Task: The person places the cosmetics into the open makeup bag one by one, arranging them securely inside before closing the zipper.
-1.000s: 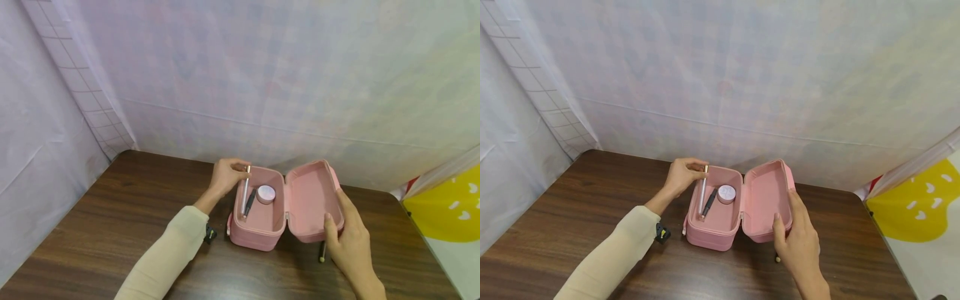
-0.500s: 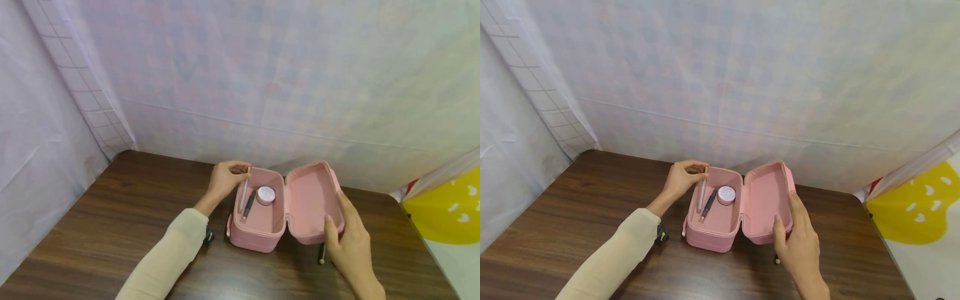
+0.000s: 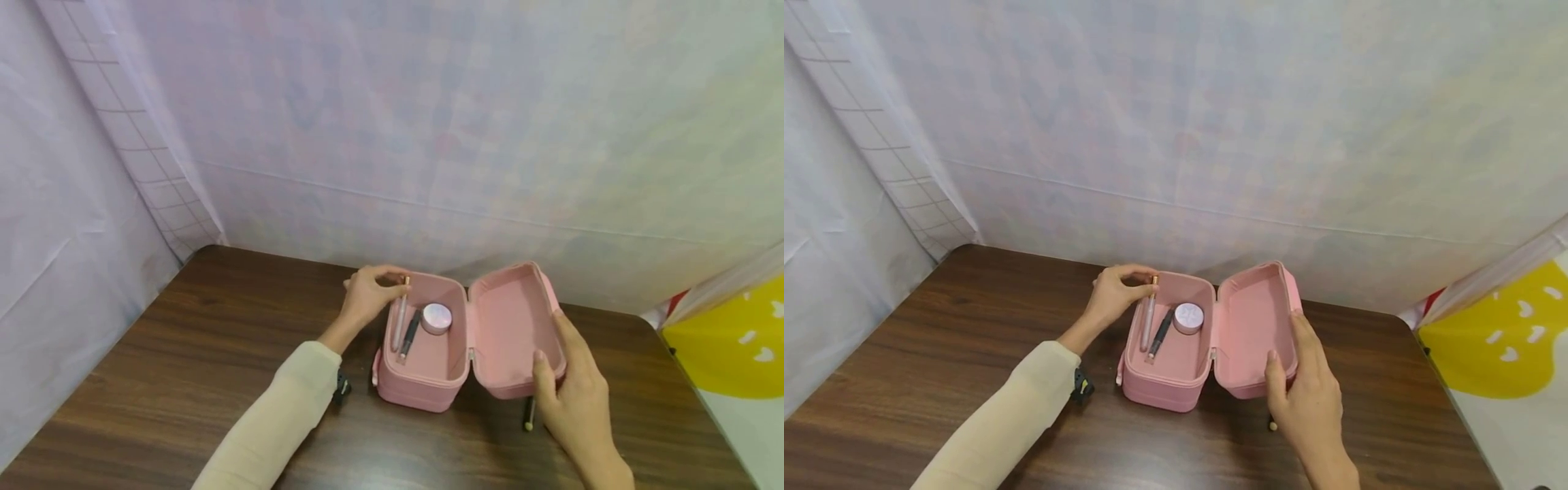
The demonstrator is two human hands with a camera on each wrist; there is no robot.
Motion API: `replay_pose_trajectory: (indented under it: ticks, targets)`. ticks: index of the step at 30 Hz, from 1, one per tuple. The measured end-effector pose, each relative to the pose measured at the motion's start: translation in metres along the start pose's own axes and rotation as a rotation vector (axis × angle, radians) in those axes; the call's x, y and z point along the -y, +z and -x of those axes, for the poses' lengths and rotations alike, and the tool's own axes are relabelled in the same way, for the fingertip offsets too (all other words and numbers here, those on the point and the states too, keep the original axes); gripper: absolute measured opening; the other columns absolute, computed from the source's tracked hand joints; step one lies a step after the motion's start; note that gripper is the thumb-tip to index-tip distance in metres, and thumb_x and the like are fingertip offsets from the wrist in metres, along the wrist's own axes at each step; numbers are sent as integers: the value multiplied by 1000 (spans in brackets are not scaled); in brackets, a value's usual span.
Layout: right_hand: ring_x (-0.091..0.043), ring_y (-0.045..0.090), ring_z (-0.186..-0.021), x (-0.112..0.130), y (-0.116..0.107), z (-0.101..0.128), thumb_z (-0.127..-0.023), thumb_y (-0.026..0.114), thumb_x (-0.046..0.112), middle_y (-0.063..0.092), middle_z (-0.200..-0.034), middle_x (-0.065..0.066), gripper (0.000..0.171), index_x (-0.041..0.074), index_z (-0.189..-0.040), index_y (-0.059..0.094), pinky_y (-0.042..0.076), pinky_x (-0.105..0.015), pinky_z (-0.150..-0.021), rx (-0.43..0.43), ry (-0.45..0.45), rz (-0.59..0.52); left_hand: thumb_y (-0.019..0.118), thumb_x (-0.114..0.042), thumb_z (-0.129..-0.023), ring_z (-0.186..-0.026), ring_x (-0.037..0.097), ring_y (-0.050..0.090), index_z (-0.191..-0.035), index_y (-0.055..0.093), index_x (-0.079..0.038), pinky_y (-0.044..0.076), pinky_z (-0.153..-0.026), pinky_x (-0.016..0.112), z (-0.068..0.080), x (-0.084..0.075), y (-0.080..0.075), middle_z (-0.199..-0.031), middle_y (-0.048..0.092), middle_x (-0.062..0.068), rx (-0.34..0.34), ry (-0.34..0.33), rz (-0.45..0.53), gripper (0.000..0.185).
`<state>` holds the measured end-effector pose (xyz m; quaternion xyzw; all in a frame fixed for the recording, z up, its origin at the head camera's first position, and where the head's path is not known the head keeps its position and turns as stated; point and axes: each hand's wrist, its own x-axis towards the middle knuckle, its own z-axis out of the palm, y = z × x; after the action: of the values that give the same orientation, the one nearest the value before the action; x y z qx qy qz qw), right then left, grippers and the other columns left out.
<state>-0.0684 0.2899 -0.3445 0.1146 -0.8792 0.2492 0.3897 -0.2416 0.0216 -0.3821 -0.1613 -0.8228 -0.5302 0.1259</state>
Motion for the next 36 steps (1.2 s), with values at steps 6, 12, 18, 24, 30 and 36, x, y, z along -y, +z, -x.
replay_pose_trajectory:
  ticks: [6, 12, 18, 24, 30, 36]
  targets:
    - [-44, 52, -112, 0, 1, -1, -84, 60, 7, 49, -137, -18, 60, 5, -142, 44, 44, -51, -89, 1, -3, -4, 82, -26, -75, -93, 12, 60, -97, 76, -26, 20, -94, 53, -3, 0, -1, -83, 70, -14, 13, 17, -33, 23]
    - [-46, 52, -111, 0, 0, -2, -84, 60, 5, 48, -138, -20, 61, 4, -143, 42, 43, -62, -79, 13, 6, -6, 83, -25, -75, -94, 13, 55, -96, 76, -24, 22, -90, 51, -1, -2, 4, -80, 69, -12, -33, 63, -107, 22]
    - [-45, 52, -111, 1, 1, -2, -84, 60, 6, 48, -138, -19, 61, 4, -142, 43, 43, -59, -81, 8, 8, 1, 82, -25, -75, -95, 16, 52, -97, 76, -21, 23, -87, 50, 1, -2, 8, -86, 71, -8, -58, 135, -178, 23]
    - [-45, 52, -112, 1, 0, -1, -84, 60, 6, 49, -138, -18, 60, 4, -142, 44, 43, -58, -84, 6, 8, 5, 81, -24, -76, -102, 17, 53, -96, 77, -19, 26, -84, 52, 4, -1, 10, -103, 71, -6, -26, 154, -213, 21]
    - [-46, 52, -111, 1, 0, -1, -84, 60, 6, 48, -138, -19, 60, 4, -142, 43, 43, -60, -81, 9, 9, 3, 82, -23, -75, -101, 17, 53, -94, 77, -19, 27, -85, 51, 1, -3, 12, -103, 70, -6, -34, 150, -224, 20]
    - [-46, 52, -110, 2, 0, 1, -84, 60, 5, 49, -137, -19, 61, 5, -143, 43, 43, -59, -79, 15, 19, 5, 82, -22, -75, -102, 16, 54, -93, 77, -19, 28, -85, 48, -2, -3, 14, -102, 70, -6, -32, 145, -247, 20]
